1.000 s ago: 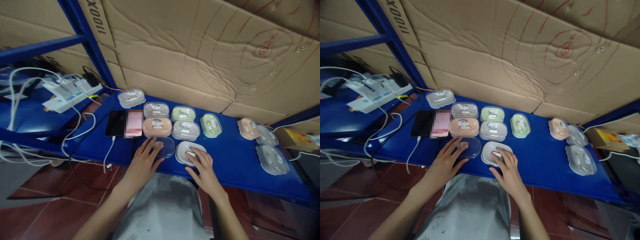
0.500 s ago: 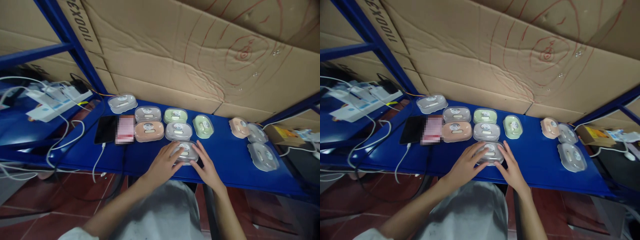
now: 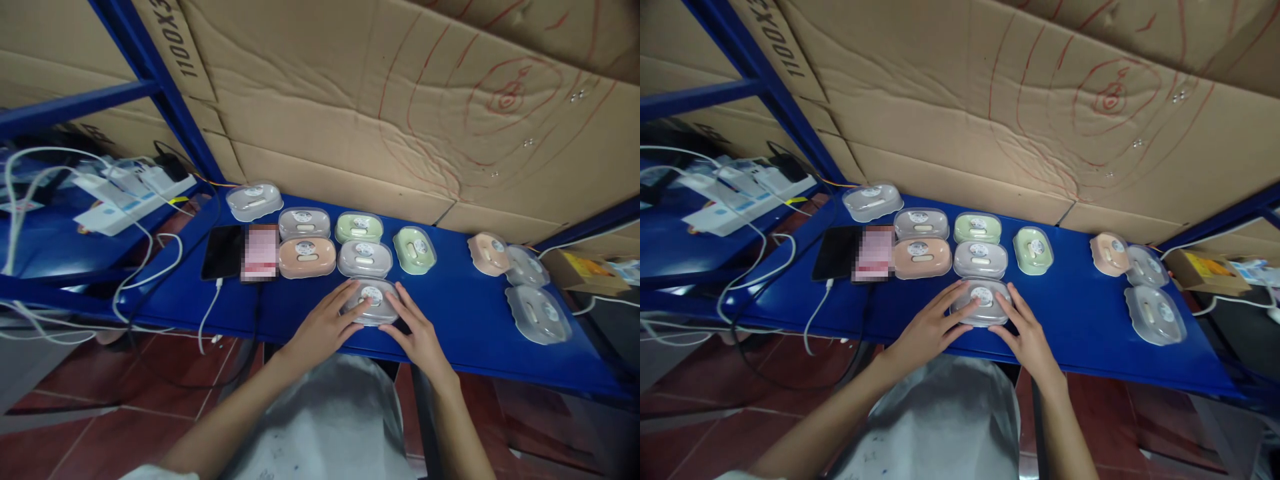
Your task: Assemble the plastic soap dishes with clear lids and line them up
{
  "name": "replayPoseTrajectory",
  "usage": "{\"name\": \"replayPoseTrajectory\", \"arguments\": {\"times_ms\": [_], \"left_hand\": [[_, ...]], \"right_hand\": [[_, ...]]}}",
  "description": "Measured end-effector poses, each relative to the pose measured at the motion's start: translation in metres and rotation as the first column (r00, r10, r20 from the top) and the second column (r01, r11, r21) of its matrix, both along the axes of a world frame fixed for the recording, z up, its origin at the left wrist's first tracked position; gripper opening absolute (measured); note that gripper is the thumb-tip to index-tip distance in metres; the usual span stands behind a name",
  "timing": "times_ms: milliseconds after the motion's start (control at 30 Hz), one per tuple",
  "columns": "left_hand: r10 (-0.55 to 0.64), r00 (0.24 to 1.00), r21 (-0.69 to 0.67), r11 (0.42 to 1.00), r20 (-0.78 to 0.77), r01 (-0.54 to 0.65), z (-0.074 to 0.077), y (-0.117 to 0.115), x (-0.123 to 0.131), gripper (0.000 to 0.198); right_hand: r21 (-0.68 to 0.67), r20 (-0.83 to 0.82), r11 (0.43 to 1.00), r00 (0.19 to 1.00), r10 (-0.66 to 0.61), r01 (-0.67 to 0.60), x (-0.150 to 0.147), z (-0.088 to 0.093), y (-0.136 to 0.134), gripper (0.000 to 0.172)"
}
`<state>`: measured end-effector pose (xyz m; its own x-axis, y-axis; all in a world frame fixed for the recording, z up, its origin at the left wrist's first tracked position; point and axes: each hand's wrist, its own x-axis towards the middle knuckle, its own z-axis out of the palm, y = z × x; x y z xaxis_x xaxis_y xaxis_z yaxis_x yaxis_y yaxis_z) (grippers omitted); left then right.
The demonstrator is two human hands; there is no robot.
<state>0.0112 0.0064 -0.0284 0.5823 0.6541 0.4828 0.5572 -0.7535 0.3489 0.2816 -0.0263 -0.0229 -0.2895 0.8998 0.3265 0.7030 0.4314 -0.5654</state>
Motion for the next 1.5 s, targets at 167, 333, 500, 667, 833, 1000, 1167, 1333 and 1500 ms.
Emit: {"name": "replayPoseTrajectory", "arguments": {"times_ms": [167, 333, 500, 667, 833, 1000, 1167, 1333, 1500], "left_hand": [[0.003, 1.0, 0.02, 1.0, -0.007, -0.003, 0.0, 0.001, -0.001, 0.051], [0.017, 1.0, 0.1, 0.995, -0.019, -0.015, -0.004, 0.002, -0.002, 0.051], [0.023, 0.999, 0.164, 0.986, -0.028, -0.018, -0.006, 0.001, -0.002, 0.051], [0.03, 0.999, 0.188, 0.982, -0.042, -0.022, -0.003, -0.002, -0.002, 0.047], [0.024, 0.999, 0.123, 0.992, -0.039, -0.019, 0.0, 0.0, -0.001, 0.046], [0.057, 0.995, 0.07, 0.996, 0.078, -0.062, 0.008, -0.002, -0.007, 0.045], [0.418, 0.897, 0.118, 0.893, 0.14, -0.434, 0.023, 0.006, -0.025, 0.051], [0.543, 0.84, 0.134, 0.831, 0.017, -0.54, 0.017, 0.035, -0.033, 0.054], [0.532, 0.846, 0.125, 0.843, -0.039, -0.524, 0.007, 0.067, -0.027, 0.052]], "right_hand": [[0.029, 0.058, 1.0, 0.998, -0.003, 0.001, -0.001, -0.001, -0.001, 0.071], [0.035, 0.088, 0.999, 0.996, 0.002, -0.006, 0.0, -0.003, 0.0, 0.072], [0.036, 0.089, 0.999, 0.996, 0.008, -0.012, -0.001, -0.004, 0.0, 0.072], [0.007, 0.087, 1.0, 0.996, 0.005, -0.005, -0.002, -0.003, -0.001, 0.07], [-0.025, 0.084, 1.0, 0.996, 0.001, 0.002, -0.003, -0.002, 0.003, 0.075], [0.063, 0.078, 0.998, 0.997, -0.021, 0.017, -0.002, -0.004, -0.003, 0.071], [0.283, -0.002, 0.949, 0.99, -0.142, 0.137, 0.002, 0.005, 0.002, 0.072], [0.345, -0.016, 0.92, 0.981, -0.195, 0.188, 0.012, 0.039, 0.073, 0.066], [0.235, 0.075, 0.96, 0.982, -0.176, 0.154, 0.013, 0.051, 0.166, 0.072]]}}
